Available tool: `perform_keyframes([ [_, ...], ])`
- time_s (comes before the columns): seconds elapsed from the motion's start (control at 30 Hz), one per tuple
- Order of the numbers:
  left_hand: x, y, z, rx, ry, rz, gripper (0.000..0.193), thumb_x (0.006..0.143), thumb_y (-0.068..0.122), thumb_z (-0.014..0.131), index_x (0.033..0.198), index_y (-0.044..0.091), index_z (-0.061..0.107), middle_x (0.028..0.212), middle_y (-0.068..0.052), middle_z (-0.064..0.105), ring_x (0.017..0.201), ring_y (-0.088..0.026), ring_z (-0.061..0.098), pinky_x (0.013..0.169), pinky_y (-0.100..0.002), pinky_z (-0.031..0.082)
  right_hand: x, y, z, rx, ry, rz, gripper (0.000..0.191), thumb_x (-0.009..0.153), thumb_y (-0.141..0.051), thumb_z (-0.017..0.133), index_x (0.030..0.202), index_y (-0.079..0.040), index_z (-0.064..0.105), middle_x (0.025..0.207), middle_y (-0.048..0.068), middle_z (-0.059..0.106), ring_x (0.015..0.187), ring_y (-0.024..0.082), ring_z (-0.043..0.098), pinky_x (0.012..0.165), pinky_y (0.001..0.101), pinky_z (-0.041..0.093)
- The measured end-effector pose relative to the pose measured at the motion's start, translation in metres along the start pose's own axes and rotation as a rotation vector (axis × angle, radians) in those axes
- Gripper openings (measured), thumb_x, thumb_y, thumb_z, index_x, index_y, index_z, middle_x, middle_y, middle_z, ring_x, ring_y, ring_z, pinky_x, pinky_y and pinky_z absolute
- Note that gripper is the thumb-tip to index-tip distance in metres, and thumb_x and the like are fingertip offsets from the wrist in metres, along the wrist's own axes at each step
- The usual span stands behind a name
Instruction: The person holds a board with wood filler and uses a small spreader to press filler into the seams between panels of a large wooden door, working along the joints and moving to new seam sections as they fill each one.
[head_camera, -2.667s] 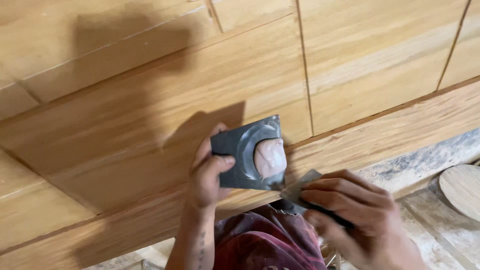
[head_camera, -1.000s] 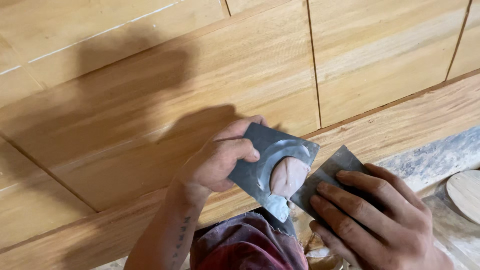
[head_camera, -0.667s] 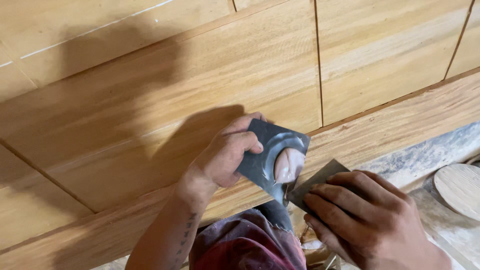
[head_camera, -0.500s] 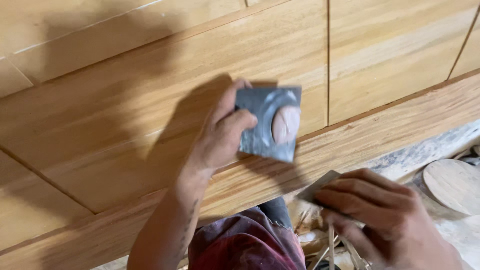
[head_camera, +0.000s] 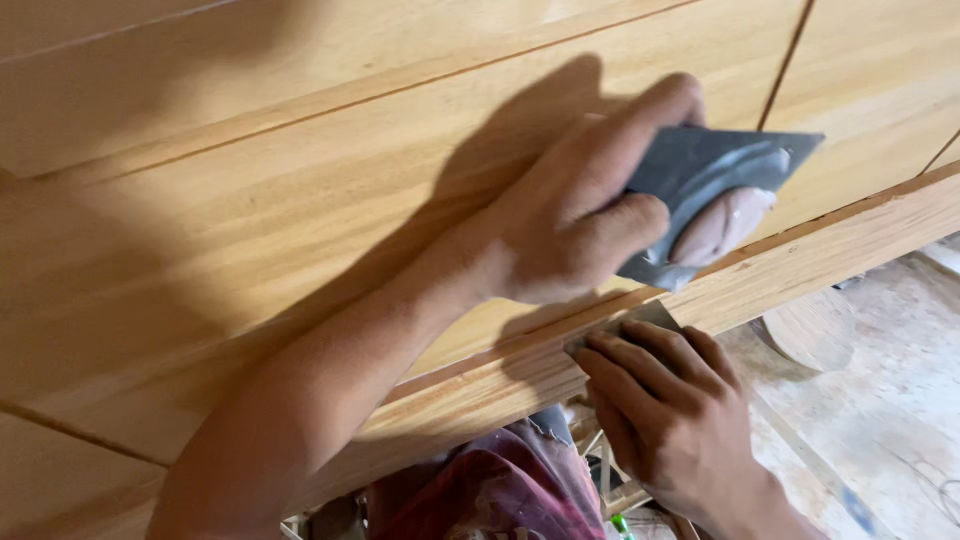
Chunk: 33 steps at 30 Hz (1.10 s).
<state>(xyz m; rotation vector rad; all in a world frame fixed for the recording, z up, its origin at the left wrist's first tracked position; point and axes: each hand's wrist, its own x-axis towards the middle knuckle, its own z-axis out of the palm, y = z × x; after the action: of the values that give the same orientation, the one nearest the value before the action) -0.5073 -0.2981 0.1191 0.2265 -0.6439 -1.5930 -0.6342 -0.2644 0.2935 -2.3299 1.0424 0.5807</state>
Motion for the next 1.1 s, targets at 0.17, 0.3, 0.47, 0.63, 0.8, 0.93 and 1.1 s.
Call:
perform_keyframes([
  [0.17,-0.006,0.014,0.009,0.244,0.074,-0.039,0.017,0.093,0.013,0.048,0.105,0.014,0.036,0.086,-0.013,0.068,0.063,-0.016,0.064,0.057,-0.031,0.055,0.010,-0.017,0.022,-0.067,-0.026,-0.005,0.024,0.083,-0.015,0.077,0.106,-0.010,0.077,0.107,0.003,0.077,0.103,0.022,0.071,0.088,0.0425,0.053],
  [0.3,-0.012,0.018,0.008,0.253,0.089,-0.060,0.021,0.095,0.013,0.048,0.111,0.017,0.036,0.091,-0.011,0.072,0.069,-0.015,0.070,0.065,-0.030,0.057,0.017,-0.025,0.027,-0.100,-0.041,-0.044,0.023,0.083,-0.016,0.077,0.105,-0.009,0.077,0.107,0.004,0.078,0.101,0.021,0.071,0.086,0.0428,0.053],
  [0.47,-0.008,0.017,0.006,0.220,0.063,-0.061,0.022,0.091,0.016,0.048,0.110,0.015,0.037,0.089,-0.010,0.069,0.066,-0.015,0.068,0.061,-0.030,0.058,0.028,-0.030,0.022,-0.119,-0.134,-0.047,0.023,0.082,-0.022,0.074,0.102,-0.012,0.078,0.106,0.004,0.079,0.098,0.020,0.072,0.079,0.0430,0.053],
  [0.63,-0.012,0.028,0.004,0.368,0.135,0.029,0.032,0.090,0.012,0.047,0.120,0.012,0.036,0.085,-0.008,0.060,0.072,-0.017,0.063,0.072,-0.037,0.056,0.039,-0.029,0.014,-0.129,-0.331,0.014,0.019,0.086,-0.026,0.070,0.098,-0.014,0.078,0.103,0.003,0.079,0.094,0.020,0.072,0.073,0.0432,0.054],
  [0.8,-0.017,0.037,0.000,0.243,0.227,-0.078,0.027,0.091,0.008,0.046,0.118,0.007,0.039,0.086,-0.009,0.055,0.076,-0.020,0.058,0.073,-0.040,0.051,0.050,-0.027,0.002,-0.180,-0.792,0.225,0.026,0.098,-0.040,0.062,0.111,-0.022,0.076,0.098,-0.002,0.079,0.090,0.013,0.071,0.074,0.0363,0.056],
  [0.93,-0.020,0.037,-0.003,0.216,0.276,0.000,0.023,0.095,0.004,0.046,0.117,0.006,0.042,0.092,-0.010,0.052,0.082,-0.021,0.055,0.078,-0.038,0.050,0.038,-0.025,-0.015,0.043,-0.341,0.078,0.016,0.087,-0.022,0.069,0.095,-0.012,0.079,0.093,0.003,0.080,0.087,0.022,0.073,0.074,0.0401,0.057],
  [1.1,-0.014,0.032,0.000,-0.069,0.206,-0.025,0.027,0.095,0.007,0.043,0.122,0.009,0.040,0.093,-0.009,0.059,0.082,-0.017,0.061,0.081,-0.036,0.058,0.010,-0.015,0.007,-0.076,0.056,0.069,0.016,0.094,-0.017,0.071,0.105,-0.008,0.077,0.110,0.006,0.078,0.109,0.022,0.072,0.094,0.0402,0.055],
])
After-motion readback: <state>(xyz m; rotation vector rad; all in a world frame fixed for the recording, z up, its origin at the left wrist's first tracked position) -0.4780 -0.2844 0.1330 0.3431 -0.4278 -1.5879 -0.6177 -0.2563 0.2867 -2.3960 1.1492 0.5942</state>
